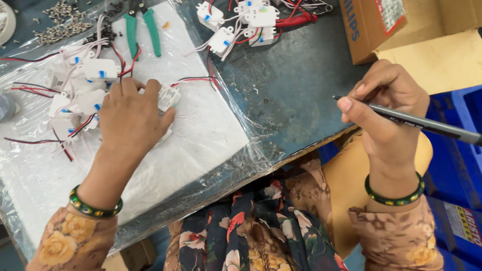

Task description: The person uses a screwdriver to tighten screws on small white electronic modules with attached wires. They repeatedly pick up modules, secure the screws, and place them on the table. The process is repetitive and focused on securing the components.

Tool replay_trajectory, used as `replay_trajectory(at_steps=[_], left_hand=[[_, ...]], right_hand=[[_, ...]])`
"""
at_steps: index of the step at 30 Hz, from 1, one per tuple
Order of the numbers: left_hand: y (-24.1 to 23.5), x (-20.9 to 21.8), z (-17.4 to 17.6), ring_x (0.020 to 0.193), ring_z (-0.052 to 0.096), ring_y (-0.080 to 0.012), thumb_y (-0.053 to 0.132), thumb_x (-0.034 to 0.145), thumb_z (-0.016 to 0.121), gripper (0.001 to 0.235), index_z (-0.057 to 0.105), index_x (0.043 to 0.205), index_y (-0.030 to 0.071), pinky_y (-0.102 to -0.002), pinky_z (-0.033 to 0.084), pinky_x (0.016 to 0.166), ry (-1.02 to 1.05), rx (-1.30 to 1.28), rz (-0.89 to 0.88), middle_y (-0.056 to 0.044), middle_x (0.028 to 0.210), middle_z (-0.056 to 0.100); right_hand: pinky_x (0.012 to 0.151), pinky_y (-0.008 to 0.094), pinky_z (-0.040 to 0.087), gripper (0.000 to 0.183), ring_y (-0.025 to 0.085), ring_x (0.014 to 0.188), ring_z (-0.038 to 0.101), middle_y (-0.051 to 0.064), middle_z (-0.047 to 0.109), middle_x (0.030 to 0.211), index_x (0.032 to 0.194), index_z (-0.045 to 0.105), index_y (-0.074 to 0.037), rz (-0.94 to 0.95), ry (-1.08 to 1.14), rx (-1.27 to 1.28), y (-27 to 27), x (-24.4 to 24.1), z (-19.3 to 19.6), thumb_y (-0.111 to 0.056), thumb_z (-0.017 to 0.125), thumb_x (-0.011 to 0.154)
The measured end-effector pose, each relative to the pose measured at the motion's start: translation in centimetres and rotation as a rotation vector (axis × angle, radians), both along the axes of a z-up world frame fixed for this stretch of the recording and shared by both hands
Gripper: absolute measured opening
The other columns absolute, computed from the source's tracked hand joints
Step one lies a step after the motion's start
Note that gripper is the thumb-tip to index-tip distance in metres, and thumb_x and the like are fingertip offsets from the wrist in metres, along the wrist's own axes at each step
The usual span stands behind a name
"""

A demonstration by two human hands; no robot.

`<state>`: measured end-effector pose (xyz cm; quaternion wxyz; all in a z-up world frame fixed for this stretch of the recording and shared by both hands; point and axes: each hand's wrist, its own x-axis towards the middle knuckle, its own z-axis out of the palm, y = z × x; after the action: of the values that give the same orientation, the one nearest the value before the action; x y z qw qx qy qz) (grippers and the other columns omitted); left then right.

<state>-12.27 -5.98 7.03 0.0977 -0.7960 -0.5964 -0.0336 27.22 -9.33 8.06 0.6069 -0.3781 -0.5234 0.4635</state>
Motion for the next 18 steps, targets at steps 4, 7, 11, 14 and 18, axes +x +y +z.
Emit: replay_trajectory(at_steps=[4,7,11,14,18], left_hand=[[0.7,-0.6,2.0,0.095,0.065,-0.0354,0.042,0.080,0.082,0.047,0.068,0.113,0.012,-0.050,0.052,0.075,-0.083,-0.207,0.018,-0.015,0.100,0.065],[1.1,-1.0,4.4,0.092,0.064,-0.0345,0.038,0.078,0.085,0.046,0.070,0.112,0.011,-0.049,0.052,0.077,-0.326,-0.305,0.014,-0.016,0.101,0.065],[2.3,1.5,4.2,0.105,0.070,-0.0169,0.030,0.086,0.082,0.044,0.063,0.118,0.007,-0.033,0.058,0.094,-1.094,-0.581,-0.196,-0.007,0.112,0.070],[4.2,7.8,-0.6,0.106,0.068,-0.0159,0.026,0.090,0.079,0.042,0.061,0.122,0.004,-0.032,0.056,0.094,-1.468,-0.950,-0.220,-0.008,0.117,0.070],[5.6,12.7,-6.8,0.110,0.068,-0.0157,0.022,0.093,0.071,0.034,0.062,0.121,0.005,-0.033,0.055,0.101,-1.772,-1.261,-0.166,-0.006,0.115,0.070]], right_hand=[[0.063,0.020,0.049,0.021,0.010,0.069,0.061,0.007,0.058,0.092,0.097,0.058,0.000,-0.049,0.012,-0.004,0.0,0.0,-0.2,0.012,0.075,0.094],[0.061,0.020,0.049,0.021,0.010,0.067,0.060,0.006,0.057,0.091,0.096,0.058,0.000,-0.084,0.045,0.016,0.2,0.0,-0.1,0.011,0.075,0.096],[0.061,0.022,0.050,0.020,0.011,0.067,0.059,0.007,0.057,0.091,0.097,0.058,0.000,-0.116,0.139,0.020,0.5,-0.7,-0.2,0.012,0.074,0.098],[0.060,0.023,0.051,0.020,0.012,0.068,0.061,0.006,0.058,0.093,0.101,0.058,-0.001,-0.150,0.174,0.014,0.8,-1.0,-0.4,0.012,0.074,0.097],[0.059,0.024,0.051,0.022,0.013,0.068,0.061,0.006,0.058,0.092,0.103,0.058,-0.002,-0.185,0.193,-0.003,1.1,-1.3,-1.0,0.012,0.074,0.095]])
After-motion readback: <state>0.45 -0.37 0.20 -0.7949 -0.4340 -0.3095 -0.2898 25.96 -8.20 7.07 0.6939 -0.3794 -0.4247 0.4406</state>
